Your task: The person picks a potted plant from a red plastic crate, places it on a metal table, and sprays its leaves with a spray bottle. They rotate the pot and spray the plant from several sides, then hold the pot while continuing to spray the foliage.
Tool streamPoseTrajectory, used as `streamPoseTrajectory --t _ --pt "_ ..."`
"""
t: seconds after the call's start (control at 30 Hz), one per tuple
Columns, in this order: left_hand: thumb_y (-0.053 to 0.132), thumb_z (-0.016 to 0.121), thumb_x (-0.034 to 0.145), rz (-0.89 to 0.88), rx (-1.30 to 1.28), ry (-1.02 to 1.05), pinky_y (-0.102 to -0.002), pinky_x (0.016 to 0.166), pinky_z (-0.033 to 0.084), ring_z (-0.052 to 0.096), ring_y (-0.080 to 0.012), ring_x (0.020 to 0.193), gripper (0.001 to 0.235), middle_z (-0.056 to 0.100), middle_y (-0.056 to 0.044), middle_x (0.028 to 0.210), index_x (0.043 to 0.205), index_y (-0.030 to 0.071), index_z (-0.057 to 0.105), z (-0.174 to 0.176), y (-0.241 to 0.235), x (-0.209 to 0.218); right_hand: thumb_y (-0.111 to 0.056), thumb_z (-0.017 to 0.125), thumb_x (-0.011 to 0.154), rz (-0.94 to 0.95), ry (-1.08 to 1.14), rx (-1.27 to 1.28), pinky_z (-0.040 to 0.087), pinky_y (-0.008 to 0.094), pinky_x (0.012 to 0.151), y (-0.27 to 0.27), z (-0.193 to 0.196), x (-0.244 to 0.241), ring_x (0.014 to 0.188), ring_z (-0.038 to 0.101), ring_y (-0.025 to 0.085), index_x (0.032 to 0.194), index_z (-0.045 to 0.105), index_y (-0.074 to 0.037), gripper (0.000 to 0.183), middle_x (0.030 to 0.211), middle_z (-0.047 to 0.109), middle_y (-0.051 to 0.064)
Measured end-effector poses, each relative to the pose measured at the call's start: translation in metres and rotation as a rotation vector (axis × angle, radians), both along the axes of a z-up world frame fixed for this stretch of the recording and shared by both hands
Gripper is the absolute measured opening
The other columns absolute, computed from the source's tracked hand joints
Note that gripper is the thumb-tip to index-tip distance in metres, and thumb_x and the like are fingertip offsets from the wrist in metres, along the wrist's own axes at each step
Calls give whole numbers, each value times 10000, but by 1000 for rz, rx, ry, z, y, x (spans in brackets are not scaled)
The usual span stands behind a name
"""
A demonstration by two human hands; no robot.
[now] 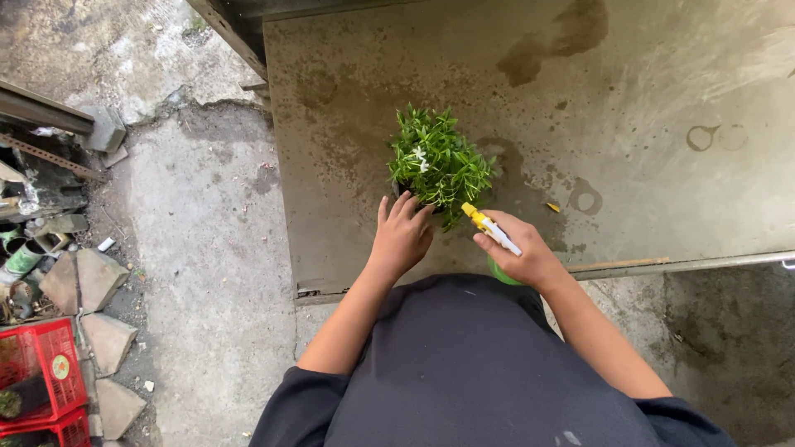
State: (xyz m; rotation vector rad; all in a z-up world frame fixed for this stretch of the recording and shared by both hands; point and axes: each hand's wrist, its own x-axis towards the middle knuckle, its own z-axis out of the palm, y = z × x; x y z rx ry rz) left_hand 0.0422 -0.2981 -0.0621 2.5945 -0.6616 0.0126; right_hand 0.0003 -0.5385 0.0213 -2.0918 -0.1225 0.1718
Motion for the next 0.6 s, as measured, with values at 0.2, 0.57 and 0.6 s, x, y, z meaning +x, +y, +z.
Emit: streamPoseTrajectory --t 0.2,0.57,0.6 --pt "287 742 921 208 -629 369 -427 993 580 711 -270 1141 306 697 -77 1239 1168 108 713 -1 -4 7 -265 745 908 -29 18 9 552 307 780 7 46 4 855 707 169 1232 650 -34 409 1008 747 94" --pt "381 682 904 597 -1270 1152 -377 800 578 734 -221 951 599 633 -15 1170 1372 113 420 25 -15 34 -312 787 873 -2 15 -27 544 332 753 4 44 13 829 694 224 1179 670 -11 445 977 727 122" --pt "346 707 890 592 -1272 1153 -387 811 586 733 -234 942 598 636 -34 1160 1361 121 414 26 -17 36 -313 781 878 6 17 -19 544 336 747 3 46 15 821 695 232 1175 672 -12 437 969 726 119"
